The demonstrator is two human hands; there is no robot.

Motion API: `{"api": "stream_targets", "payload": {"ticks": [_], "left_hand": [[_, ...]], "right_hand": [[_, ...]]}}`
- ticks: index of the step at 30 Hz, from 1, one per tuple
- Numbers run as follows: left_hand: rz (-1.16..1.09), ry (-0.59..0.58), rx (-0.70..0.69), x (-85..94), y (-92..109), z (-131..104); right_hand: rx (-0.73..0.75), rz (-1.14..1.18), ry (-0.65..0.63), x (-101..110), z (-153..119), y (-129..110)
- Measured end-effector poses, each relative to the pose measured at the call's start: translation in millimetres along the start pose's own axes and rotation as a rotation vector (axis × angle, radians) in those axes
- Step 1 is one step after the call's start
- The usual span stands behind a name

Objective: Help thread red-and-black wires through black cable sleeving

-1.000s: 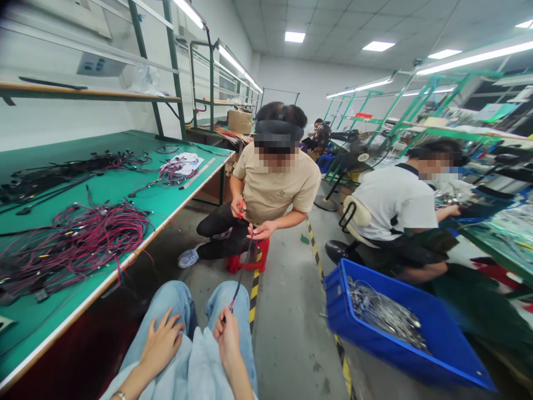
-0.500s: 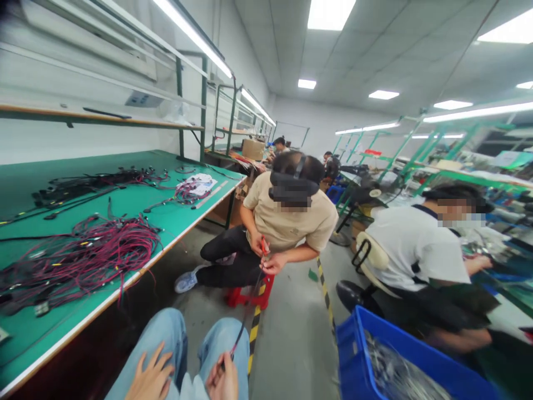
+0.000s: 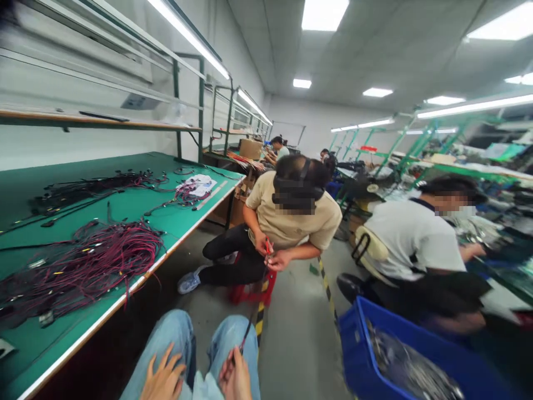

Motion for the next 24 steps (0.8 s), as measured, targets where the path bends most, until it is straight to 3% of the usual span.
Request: {"api": "stream_targets", "payload": {"ticks": [2,5,24], "left_hand": [[0.008,-0.007,-0.032,9.2,1,-4],[0.048,-0.001,-0.06,14.8,3,-7],[0.166,0.021,-0.104,9.5,2,-4]], "right_hand": [[0.008,0.131,0.078,-3,-15,2],[0.009,0.179,0.093,-9,-21,-3],[0.012,0.197,0.087,-11,-22,-7]]}}
Point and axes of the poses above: each hand's wrist, its own z-axis towards the middle knuckle, its own x-axis out of the back of the hand, y = z × x, the point moved 2 cm from there along z, towards the middle knuckle, and after that the axes turned 9 degrees about x, right-handed, at the moved point
